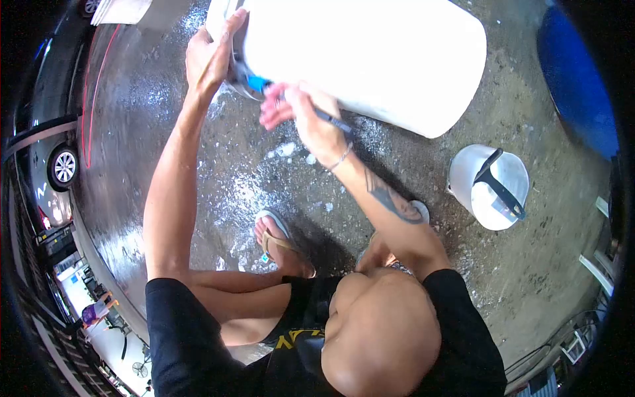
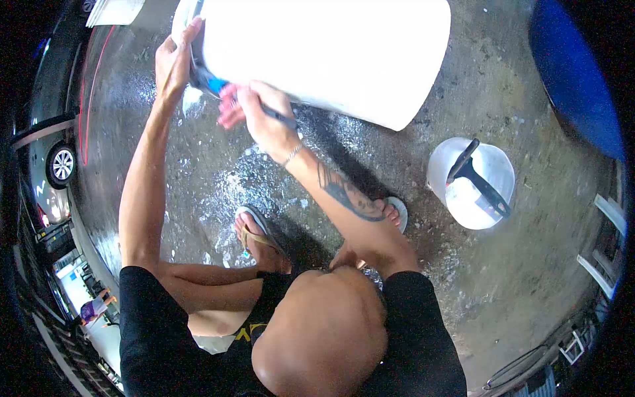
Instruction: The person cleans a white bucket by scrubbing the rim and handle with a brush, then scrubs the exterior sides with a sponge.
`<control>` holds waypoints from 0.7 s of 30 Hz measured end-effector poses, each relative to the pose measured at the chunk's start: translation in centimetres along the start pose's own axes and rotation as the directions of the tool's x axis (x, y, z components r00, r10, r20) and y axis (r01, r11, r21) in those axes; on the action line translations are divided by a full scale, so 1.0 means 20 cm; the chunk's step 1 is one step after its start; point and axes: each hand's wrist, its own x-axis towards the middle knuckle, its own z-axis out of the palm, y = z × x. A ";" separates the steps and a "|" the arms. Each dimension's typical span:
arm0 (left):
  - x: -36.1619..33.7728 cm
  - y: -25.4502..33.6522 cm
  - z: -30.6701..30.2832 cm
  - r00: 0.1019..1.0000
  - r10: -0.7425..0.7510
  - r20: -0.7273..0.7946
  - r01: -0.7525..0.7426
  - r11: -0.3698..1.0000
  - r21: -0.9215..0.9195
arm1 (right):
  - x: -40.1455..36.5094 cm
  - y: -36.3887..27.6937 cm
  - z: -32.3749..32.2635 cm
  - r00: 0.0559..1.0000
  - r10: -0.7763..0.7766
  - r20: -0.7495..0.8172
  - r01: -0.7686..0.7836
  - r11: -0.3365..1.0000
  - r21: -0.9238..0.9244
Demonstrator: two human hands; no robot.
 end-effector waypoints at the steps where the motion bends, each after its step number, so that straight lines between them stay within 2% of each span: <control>1: -0.01 -0.03 0.02 0.999 0.040 -0.032 -0.041 0.999 -0.028 | -0.06 0.06 -0.02 0.999 0.046 -0.025 -0.049 0.993 -0.104; 3: -0.01 -0.02 0.04 0.986 0.132 -0.105 -0.141 0.986 -0.083 | -0.08 0.06 -0.02 0.990 0.118 -0.073 -0.129 0.979 -0.158; 4: -0.01 -0.03 0.04 0.987 0.133 -0.087 -0.138 0.989 -0.059 | -0.07 0.07 -0.03 0.995 0.070 -0.066 -0.078 0.989 -0.128; 5: -0.02 0.00 0.02 0.990 0.118 -0.077 -0.122 0.991 -0.057 | -0.06 -0.02 0.01 0.997 0.033 -0.068 -0.039 0.995 -0.093; 6: -0.02 0.04 -0.02 0.999 0.026 0.027 -0.025 0.999 -0.030 | -0.02 -0.11 0.05 0.997 -0.074 -0.010 0.073 0.993 -0.091; 7: 0.00 0.08 -0.03 0.992 -0.053 0.114 0.053 0.999 0.001 | 0.01 -0.11 0.04 0.997 -0.080 -0.003 0.079 0.992 -0.096; 8: -0.03 0.11 0.03 1.000 0.025 0.015 -0.021 0.979 -0.202 | 0.03 -0.11 0.03 0.998 -0.064 -0.023 0.062 0.997 -0.049; 9: -0.05 0.14 0.03 1.000 0.024 0.008 -0.022 0.979 -0.203 | 0.04 -0.11 0.02 0.998 -0.046 -0.042 0.046 0.999 0.000; 10: -0.07 0.18 0.01 1.000 0.011 -0.004 -0.012 0.985 -0.170 | -0.01 -0.06 -0.02 0.999 -0.009 -0.036 0.004 0.992 -0.127; 11: -0.08 0.21 -0.01 1.000 -0.004 -0.017 0.002 0.990 -0.138 | -0.06 0.04 -0.08 0.999 0.033 -0.008 -0.034 0.998 -0.062; 12: -0.05 0.21 -0.01 0.996 -0.084 -0.012 0.082 0.992 -0.095 | -0.11 0.16 -0.15 0.996 0.074 -0.042 -0.079 0.988 -0.132; 13: -0.03 0.20 0.00 0.996 -0.086 -0.007 0.085 0.991 -0.099 | -0.16 0.23 -0.21 0.990 0.112 -0.087 -0.127 0.971 -0.201; 14: -0.01 0.21 0.00 0.998 0.050 -0.029 -0.054 0.989 -0.140 | -0.17 0.24 -0.24 0.970 0.170 -0.173 -0.202 0.961 -0.189; 15: -0.01 0.24 0.00 0.983 0.177 -0.055 -0.184 0.967 -0.176 | -0.16 0.17 -0.20 0.969 0.176 -0.175 -0.208 0.959 -0.190; 16: 0.00 0.27 -0.02 0.999 0.041 0.032 -0.039 0.997 -0.071 | -0.15 0.11 -0.16 0.985 0.116 -0.124 -0.133 0.981 -0.143; 18: 0.01 0.30 -0.01 0.998 0.030 0.051 -0.024 0.994 -0.103 | -0.08 -0.04 -0.03 0.999 0.011 -0.040 -0.012 1.000 -0.014; 20: 0.02 0.29 -0.01 0.998 0.010 0.056 -0.003 0.990 -0.138 | -0.06 -0.03 -0.05 0.997 0.020 -0.068 -0.022 0.999 -0.030; 21: 0.05 0.26 -0.01 0.998 0.060 0.009 -0.059 0.998 -0.014 | -0.05 -0.01 -0.07 0.996 0.024 -0.091 -0.028 0.999 -0.042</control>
